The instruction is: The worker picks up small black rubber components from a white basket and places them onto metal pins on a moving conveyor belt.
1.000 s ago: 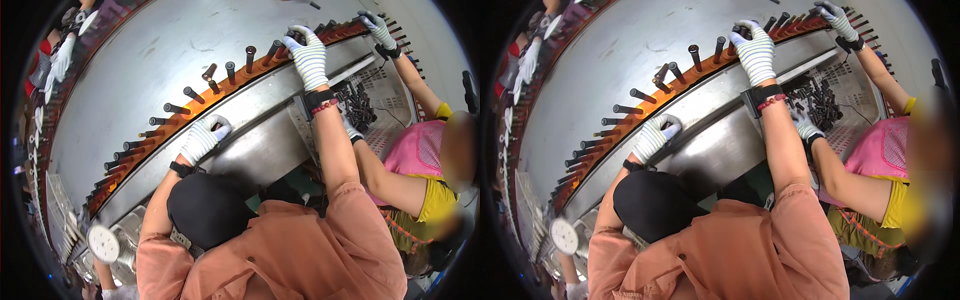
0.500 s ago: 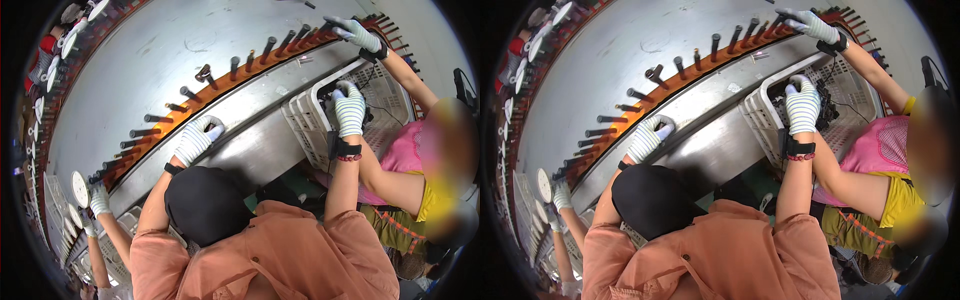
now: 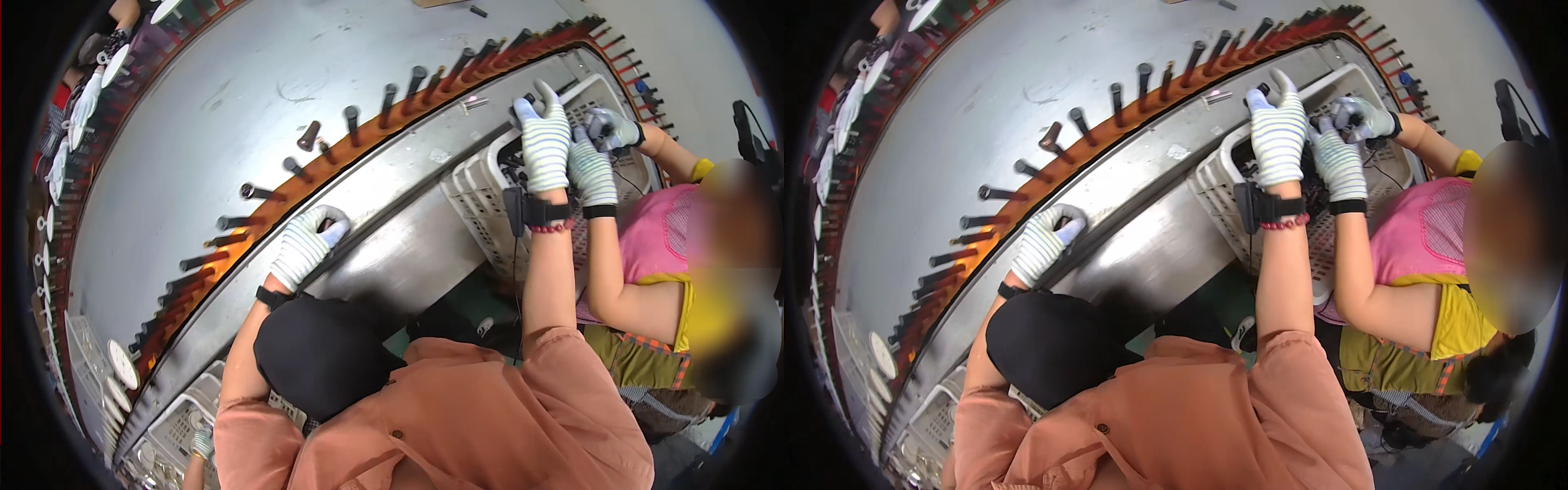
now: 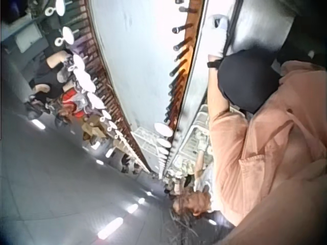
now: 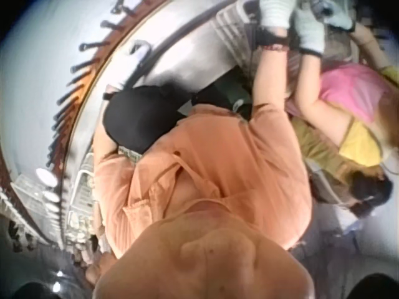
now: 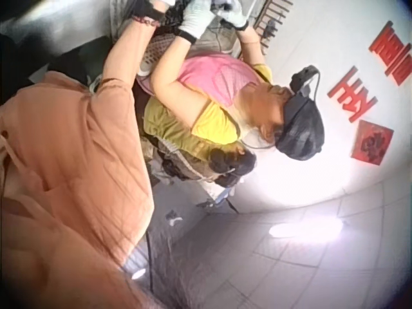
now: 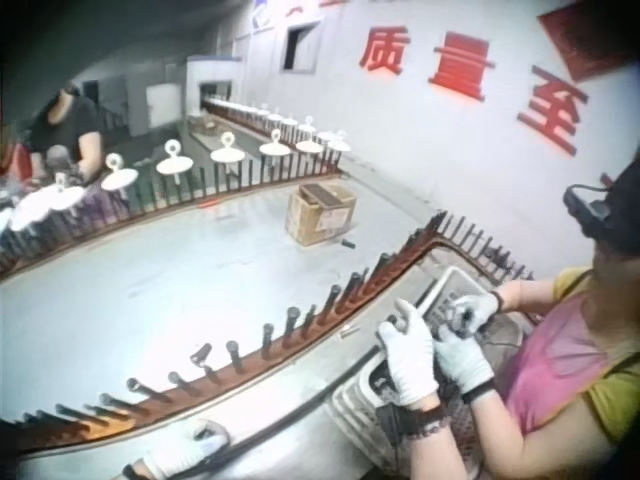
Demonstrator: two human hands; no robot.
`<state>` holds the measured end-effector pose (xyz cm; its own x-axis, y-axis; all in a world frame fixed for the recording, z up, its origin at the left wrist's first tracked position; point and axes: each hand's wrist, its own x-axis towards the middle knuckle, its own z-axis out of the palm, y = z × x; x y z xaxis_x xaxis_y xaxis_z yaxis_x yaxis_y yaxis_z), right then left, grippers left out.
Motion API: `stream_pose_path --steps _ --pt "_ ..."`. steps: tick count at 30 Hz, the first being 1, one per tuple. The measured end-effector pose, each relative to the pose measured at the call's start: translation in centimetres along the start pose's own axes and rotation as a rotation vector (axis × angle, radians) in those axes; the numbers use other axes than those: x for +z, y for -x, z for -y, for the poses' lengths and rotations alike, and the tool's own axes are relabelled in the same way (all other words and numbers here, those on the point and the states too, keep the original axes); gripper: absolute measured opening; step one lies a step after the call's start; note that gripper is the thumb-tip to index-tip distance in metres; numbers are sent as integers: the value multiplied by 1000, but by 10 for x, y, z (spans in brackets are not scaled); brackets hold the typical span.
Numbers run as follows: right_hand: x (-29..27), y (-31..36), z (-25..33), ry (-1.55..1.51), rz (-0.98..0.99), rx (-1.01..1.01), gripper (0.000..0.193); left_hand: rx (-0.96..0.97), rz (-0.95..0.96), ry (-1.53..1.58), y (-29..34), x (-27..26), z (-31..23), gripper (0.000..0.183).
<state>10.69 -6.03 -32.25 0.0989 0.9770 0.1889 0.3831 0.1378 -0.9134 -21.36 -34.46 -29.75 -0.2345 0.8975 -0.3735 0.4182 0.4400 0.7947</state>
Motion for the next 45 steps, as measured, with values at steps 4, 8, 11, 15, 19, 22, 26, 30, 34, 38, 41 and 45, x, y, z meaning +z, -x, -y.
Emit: stream_pose_path --steps 4,8,11,15,19,22,26,30,34,38,41,45 --pt "8 -48 11 -550 -17 113 34 -136 0 105 3 1 -17 17" --pt "7 -109 8 -583 43 18 31 -178 34 177 -7 16 -34 16" --pt "38 -121 9 -547 182 -58 31 -100 -17 146 -9 19 -7 15" --pt "70 -116 -1 -424 218 -59 28 -130 -64 -19 -2 8 3 13" --pt "82 -86 17 36 85 -476 29 -170 -185 63 14 12 24 15" --pt "78 -63 35 299 230 -361 30 -178 -247 -28 13 14 15 16" --pt "63 -45 39 -152 196 -398 34 -223 -297 -27 4 13 28 21" --pt "44 -61 25 -214 187 -161 36 -216 -255 40 -5 22 21 20" --pt "71 -64 30 -107 332 -337 33 -262 -244 95 7 26 15 18" --pt "69 -70 55 -324 165 -249 31 -253 -261 96 4 18 26 17" --pt "78 -66 37 -327 290 -139 30 -228 -263 99 -1 17 26 17" --pt "73 -49 57 183 346 -399 28 -117 -304 -47 -3 19 11 18"
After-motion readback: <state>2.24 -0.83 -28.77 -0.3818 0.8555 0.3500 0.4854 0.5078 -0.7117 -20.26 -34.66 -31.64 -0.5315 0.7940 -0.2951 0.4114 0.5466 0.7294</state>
